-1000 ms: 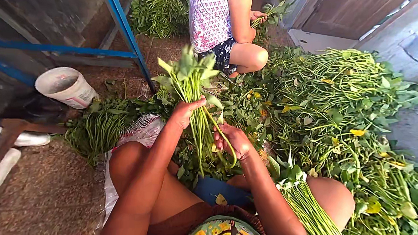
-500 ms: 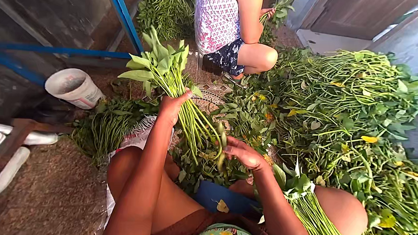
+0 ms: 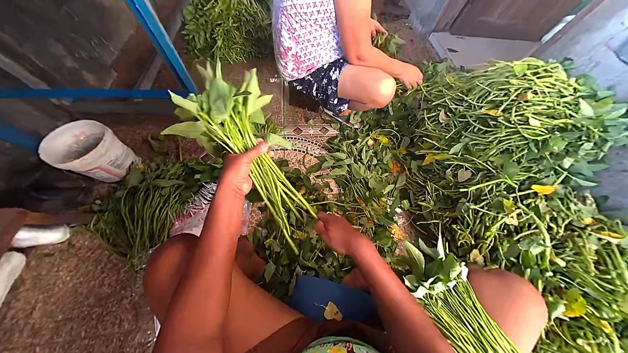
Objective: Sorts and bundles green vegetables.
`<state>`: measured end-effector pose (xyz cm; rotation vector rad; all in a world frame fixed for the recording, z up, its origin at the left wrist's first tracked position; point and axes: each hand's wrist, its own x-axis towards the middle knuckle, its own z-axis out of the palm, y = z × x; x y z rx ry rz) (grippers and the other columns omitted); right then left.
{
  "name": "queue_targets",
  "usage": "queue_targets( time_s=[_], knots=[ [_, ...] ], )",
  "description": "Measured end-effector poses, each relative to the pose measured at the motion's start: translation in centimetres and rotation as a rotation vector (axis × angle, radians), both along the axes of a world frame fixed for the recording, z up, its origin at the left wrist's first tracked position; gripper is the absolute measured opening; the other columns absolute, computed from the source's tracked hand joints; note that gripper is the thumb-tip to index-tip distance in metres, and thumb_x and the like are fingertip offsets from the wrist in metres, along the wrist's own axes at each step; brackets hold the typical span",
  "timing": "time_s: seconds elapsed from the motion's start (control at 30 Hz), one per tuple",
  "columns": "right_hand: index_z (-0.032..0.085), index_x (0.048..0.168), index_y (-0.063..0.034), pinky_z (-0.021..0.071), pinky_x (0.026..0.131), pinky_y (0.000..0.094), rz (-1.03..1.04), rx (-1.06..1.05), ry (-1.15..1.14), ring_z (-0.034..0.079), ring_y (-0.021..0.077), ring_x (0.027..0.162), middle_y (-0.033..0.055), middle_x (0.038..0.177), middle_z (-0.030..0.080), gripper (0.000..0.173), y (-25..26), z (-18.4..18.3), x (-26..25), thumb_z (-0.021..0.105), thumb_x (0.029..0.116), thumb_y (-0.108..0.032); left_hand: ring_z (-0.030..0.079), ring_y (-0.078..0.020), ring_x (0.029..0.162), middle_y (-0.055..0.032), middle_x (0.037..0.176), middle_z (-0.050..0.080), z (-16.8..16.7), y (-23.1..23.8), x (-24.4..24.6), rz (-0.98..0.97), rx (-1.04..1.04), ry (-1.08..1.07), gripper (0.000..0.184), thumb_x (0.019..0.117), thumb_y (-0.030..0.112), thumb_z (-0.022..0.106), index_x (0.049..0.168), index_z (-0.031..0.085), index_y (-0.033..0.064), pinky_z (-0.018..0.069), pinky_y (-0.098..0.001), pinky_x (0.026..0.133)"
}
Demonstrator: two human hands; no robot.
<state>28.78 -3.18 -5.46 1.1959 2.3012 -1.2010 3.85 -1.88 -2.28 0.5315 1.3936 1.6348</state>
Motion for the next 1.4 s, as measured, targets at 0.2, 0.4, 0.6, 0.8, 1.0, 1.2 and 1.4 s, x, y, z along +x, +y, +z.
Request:
queue_targets(
  time_s=[0.2, 0.4, 0.6, 0.8, 1.0, 1.2, 1.4],
  knots=[
    [0.058, 0.112, 0.0084, 0.0495, 0.075, 0.0389, -0.447, -0.221, 0.411, 0.057, 0.0263, 0.078, 0.019, 0.088, 0.058, 0.038, 1.5, -6.5, -1.5, 0.027, 0.1113, -0.014, 0.07, -0.0156, 0.09, -0.0041, 0.106, 0.067, -0.1, 0.1, -0.4, 0.23, 0.004, -0.029, 0.031, 0.0973, 0.007, 0.067, 0.126, 0.055, 0.0067, 0.0614, -0.0343, 0.081],
    [0.041, 0.062, -0.0173, 0.0325, 0.037, 0.018, -1.708, -0.984, 1.652, 0.036, 0.0044, 0.034, -0.0067, 0.043, 0.037, 0.044, 6.9, -10.5, -2.4, 0.027, 0.1044, -0.019, 0.067, -0.0171, 0.093, -0.0064, 0.102, 0.065, -1.4, -0.4, -2.3, 0.61, 0.125, -0.143, 0.026, 0.1034, 0.015, 0.059, 0.126, 0.051, 0.0062, 0.0587, -0.0394, 0.084],
    [0.048, 0.145, -0.0001, 0.0531, 0.096, 0.0532, -0.89, -0.688, 0.358, 0.065, 0.0348, 0.114, 0.0229, 0.131, 0.064, 0.067, 9.0, -15.9, 1.3, 0.039, 0.1077, -0.054, 0.07, -0.0195, 0.101, -0.0069, 0.111, 0.068, 0.6, -0.8, -4.1, 0.525, 0.375, 0.259, 0.039, 0.0983, 0.011, 0.068, 0.132, 0.051, 0.0006, 0.0592, -0.0383, 0.094],
    [0.042, 0.149, 0.0019, 0.0513, 0.099, 0.0467, -1.366, -0.625, 0.294, 0.061, 0.0349, 0.121, 0.0267, 0.143, 0.053, 0.052, 9.1, -22.8, 2.9, 0.049, 0.1095, -0.032, 0.072, -0.0146, 0.093, -0.0003, 0.112, 0.069, 1.0, -0.9, -1.8, 0.302, 0.219, 0.193, 0.038, 0.0967, 0.003, 0.066, 0.132, 0.053, 0.0076, 0.063, -0.0344, 0.085],
    [0.041, 0.146, 0.0037, 0.0529, 0.089, 0.0383, -1.808, -0.645, 0.576, 0.061, 0.0267, 0.107, 0.0234, 0.134, 0.054, 0.042, 11.0, -25.5, 5.0, 0.044, 0.1105, -0.019, 0.072, -0.0095, 0.08, 0.0033, 0.091, 0.07, 0.6, 0.2, -1.4, 0.327, 0.049, 0.072, 0.017, 0.1021, 0.004, 0.057, 0.118, 0.057, 0.0096, 0.0633, -0.0286, 0.078],
    [0.035, 0.152, -0.0031, 0.051, 0.096, 0.0407, -2.053, -0.777, 0.717, 0.056, 0.0301, 0.122, 0.0226, 0.147, 0.046, 0.053, 13.1, -25.8, 4.7, 0.05, 0.109, -0.029, 0.073, -0.0106, 0.08, 0.0014, 0.091, 0.071, 0.4, 1.1, -0.9, 0.379, -0.008, 0.084, 0.019, 0.1003, 0.002, 0.059, 0.119, 0.057, 0.0058, 0.0632, -0.0273, 0.076],
    [0.05, 0.135, 0.0067, 0.0517, 0.09, 0.0503, -1.778, -0.188, 0.71, 0.062, 0.0337, 0.111, 0.027, 0.127, 0.06, 0.036, 14.2, -22.7, 2.3, 0.052, 0.1083, -0.018, 0.073, -0.0113, 0.08, -0.0001, 0.095, 0.071, 0.2, 1.8, 0.1, 0.325, 0.009, 0.181, 0.026, 0.0959, 0.0, 0.065, 0.12, 0.056, 0.0037, 0.0635, -0.0283, 0.075]
  ],
)
